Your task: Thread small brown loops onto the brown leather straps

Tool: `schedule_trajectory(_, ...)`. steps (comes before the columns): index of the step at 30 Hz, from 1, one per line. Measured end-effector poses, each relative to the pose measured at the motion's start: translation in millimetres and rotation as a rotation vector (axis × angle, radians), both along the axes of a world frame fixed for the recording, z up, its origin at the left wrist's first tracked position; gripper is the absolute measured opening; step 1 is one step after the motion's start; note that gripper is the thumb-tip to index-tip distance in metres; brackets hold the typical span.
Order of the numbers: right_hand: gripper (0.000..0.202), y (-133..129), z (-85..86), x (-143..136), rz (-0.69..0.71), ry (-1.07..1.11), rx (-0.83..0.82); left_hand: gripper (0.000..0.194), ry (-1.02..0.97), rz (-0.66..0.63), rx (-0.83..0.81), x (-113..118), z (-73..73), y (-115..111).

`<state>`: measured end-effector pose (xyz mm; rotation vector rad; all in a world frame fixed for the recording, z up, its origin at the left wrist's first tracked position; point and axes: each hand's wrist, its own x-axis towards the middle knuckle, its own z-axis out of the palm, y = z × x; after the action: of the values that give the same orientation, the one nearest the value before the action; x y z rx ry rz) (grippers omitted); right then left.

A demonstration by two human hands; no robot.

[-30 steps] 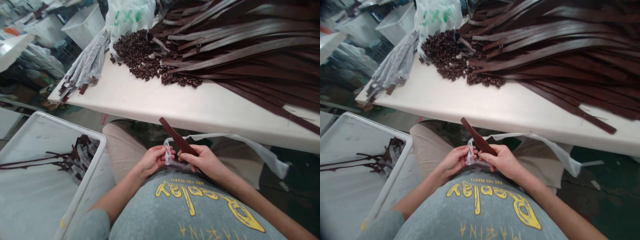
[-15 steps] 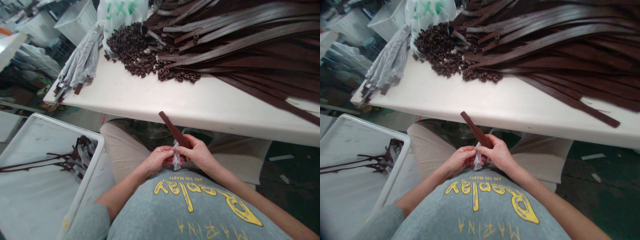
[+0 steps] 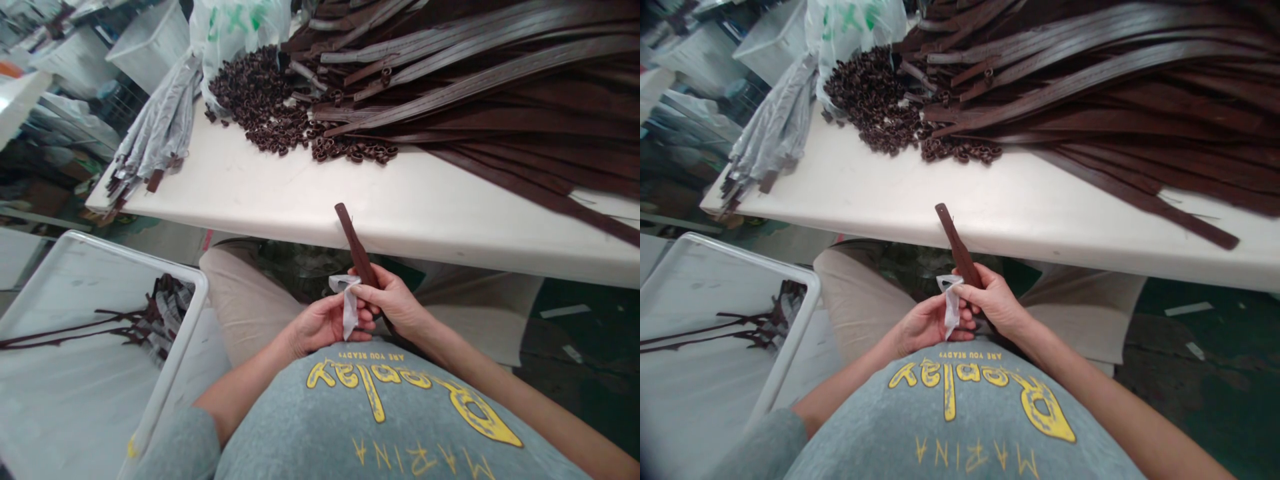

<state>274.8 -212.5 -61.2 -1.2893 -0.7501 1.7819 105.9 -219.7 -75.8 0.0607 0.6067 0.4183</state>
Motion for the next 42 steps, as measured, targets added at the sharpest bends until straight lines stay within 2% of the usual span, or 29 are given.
schedule_trajectory(3,0.041,-0.7,-0.9,0.1,0.012,0.053,-0.027,0.028,0.034,0.039,0.007,1.2,-1.7,-2.0)
schedule_trajectory(6,0.041,-0.3,-1.9,0.1,0.019,0.093,-0.047,0.033,0.068,0.056,0.037,0.8,-4.1,-3.1)
schedule_trajectory(14,0.04,1.5,-3.9,-2.0,0.021,0.126,-0.071,0.052,0.193,-0.071,0.118,2.1,-5.2,-2.6)
schedule_trajectory(21,0.036,4.1,-7.1,-2.6,0.019,0.109,-0.059,0.05,0.167,-0.183,0.194,1.7,-4.1,1.2)
schedule_trajectory(25,0.038,7.7,-12.2,-2.5,0.016,0.098,-0.045,0.05,0.213,-0.22,0.208,1.0,3.6,0.6)
schedule_trajectory(31,0.038,9.5,-13.2,-4.1,0.041,0.091,-0.026,0.035,0.288,-0.256,0.199,-2.6,14.1,-0.5)
schedule_trajectory(38,0.037,13.3,-20.7,-1.9,0.073,-0.003,0.028,0.038,0.267,-0.132,0.165,-3.3,12.0,-1.0)
schedule_trajectory(42,0.041,14.8,-22.3,12.8,0.116,-0.118,0.063,0.033,0.287,0.057,0.074,-5.2,11.6,3.3)
